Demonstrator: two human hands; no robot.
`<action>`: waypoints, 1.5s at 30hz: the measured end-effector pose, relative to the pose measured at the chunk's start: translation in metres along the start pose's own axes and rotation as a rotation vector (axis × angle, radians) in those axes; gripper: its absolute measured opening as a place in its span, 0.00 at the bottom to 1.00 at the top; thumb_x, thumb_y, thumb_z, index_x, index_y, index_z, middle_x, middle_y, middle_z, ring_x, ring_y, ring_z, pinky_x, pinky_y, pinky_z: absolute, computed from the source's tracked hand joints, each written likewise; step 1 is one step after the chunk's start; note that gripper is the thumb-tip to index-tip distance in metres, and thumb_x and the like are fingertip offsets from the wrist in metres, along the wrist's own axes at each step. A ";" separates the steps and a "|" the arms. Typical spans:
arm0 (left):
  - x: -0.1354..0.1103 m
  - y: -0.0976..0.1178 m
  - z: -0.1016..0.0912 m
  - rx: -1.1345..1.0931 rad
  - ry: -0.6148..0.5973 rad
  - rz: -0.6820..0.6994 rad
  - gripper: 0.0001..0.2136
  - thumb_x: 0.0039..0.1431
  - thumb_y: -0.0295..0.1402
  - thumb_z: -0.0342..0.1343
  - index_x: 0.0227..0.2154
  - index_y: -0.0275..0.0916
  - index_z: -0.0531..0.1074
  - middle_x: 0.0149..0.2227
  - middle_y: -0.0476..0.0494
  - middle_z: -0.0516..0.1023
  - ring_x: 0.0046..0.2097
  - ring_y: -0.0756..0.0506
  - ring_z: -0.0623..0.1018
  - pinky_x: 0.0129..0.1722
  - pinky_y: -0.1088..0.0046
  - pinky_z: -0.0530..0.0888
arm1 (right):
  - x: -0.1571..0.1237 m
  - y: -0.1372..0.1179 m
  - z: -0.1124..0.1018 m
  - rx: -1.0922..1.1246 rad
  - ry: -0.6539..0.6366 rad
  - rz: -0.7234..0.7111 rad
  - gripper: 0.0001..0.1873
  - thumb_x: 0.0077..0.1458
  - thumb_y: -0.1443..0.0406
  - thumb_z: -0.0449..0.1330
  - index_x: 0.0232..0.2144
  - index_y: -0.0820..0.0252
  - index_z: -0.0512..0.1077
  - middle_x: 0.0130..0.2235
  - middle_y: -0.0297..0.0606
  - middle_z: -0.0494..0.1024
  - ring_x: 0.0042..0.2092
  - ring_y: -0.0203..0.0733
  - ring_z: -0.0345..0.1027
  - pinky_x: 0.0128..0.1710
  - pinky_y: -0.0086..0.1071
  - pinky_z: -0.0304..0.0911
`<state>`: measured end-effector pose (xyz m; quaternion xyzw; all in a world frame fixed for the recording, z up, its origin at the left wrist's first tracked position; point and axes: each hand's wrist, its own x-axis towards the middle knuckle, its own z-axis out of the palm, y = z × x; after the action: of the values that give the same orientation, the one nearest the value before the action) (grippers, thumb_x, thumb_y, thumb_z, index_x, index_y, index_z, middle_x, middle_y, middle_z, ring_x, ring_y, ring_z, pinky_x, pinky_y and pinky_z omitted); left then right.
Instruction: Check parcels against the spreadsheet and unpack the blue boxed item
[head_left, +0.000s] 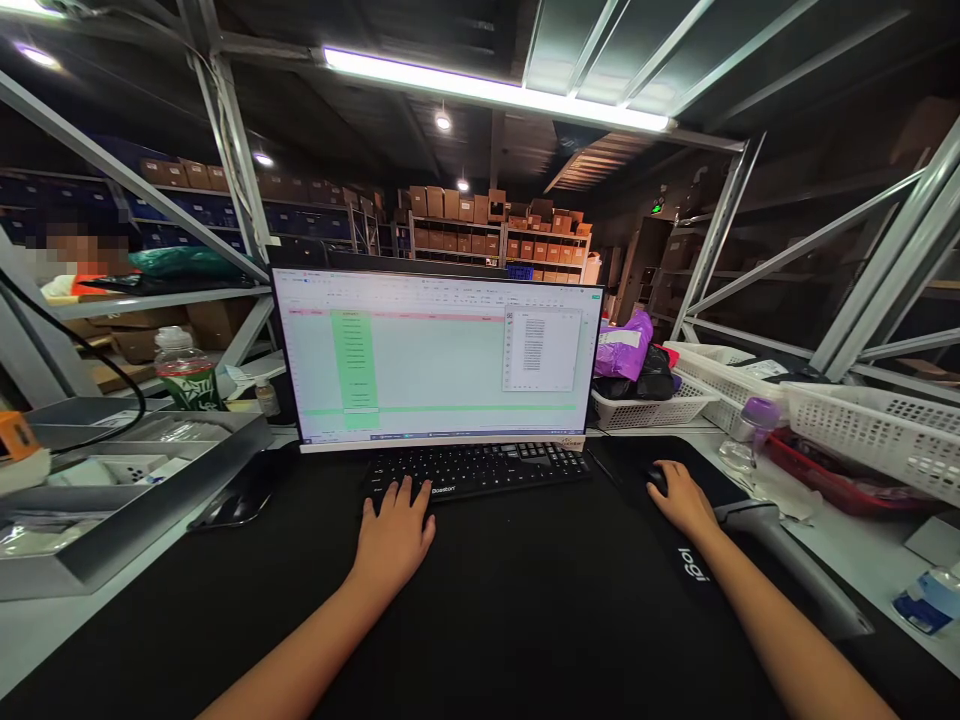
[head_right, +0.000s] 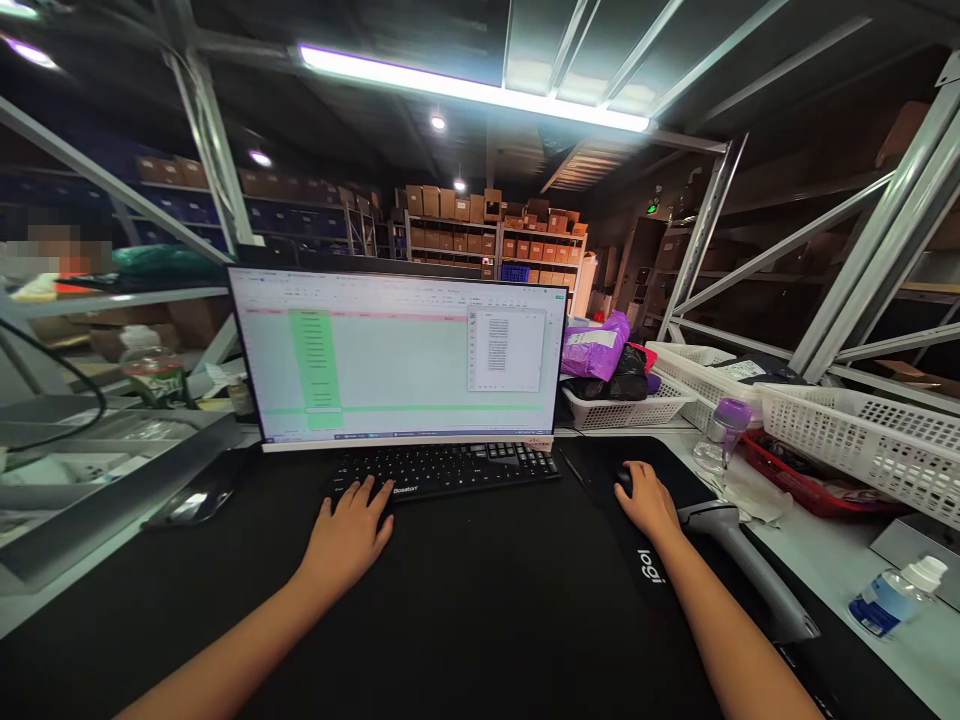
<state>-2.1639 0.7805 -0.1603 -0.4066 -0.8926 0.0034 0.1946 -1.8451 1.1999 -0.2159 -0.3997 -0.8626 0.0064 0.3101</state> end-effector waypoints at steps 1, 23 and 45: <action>0.000 0.000 0.000 -0.004 -0.002 -0.001 0.25 0.67 0.34 0.43 0.66 0.38 0.63 0.67 0.28 0.63 0.66 0.30 0.64 0.61 0.40 0.62 | 0.000 0.000 0.000 -0.002 0.000 -0.001 0.23 0.59 0.59 0.54 0.55 0.60 0.66 0.55 0.47 0.69 0.54 0.49 0.69 0.56 0.43 0.64; -0.002 0.001 -0.003 0.001 -0.015 -0.006 0.25 0.67 0.34 0.44 0.66 0.38 0.62 0.67 0.29 0.63 0.67 0.31 0.64 0.61 0.41 0.62 | 0.002 -0.005 -0.006 0.026 -0.025 0.038 0.23 0.57 0.59 0.55 0.54 0.61 0.67 0.55 0.49 0.70 0.55 0.50 0.69 0.57 0.44 0.64; -0.002 0.001 -0.004 -0.018 -0.018 -0.011 0.26 0.67 0.34 0.44 0.66 0.38 0.62 0.67 0.29 0.63 0.67 0.31 0.64 0.61 0.41 0.62 | 0.002 0.001 0.001 -0.024 -0.031 0.002 0.25 0.59 0.58 0.53 0.57 0.60 0.67 0.57 0.49 0.69 0.54 0.51 0.69 0.55 0.45 0.66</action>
<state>-2.1607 0.7795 -0.1576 -0.4033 -0.8966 -0.0020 0.1830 -1.8452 1.2022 -0.2159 -0.4040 -0.8670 0.0023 0.2917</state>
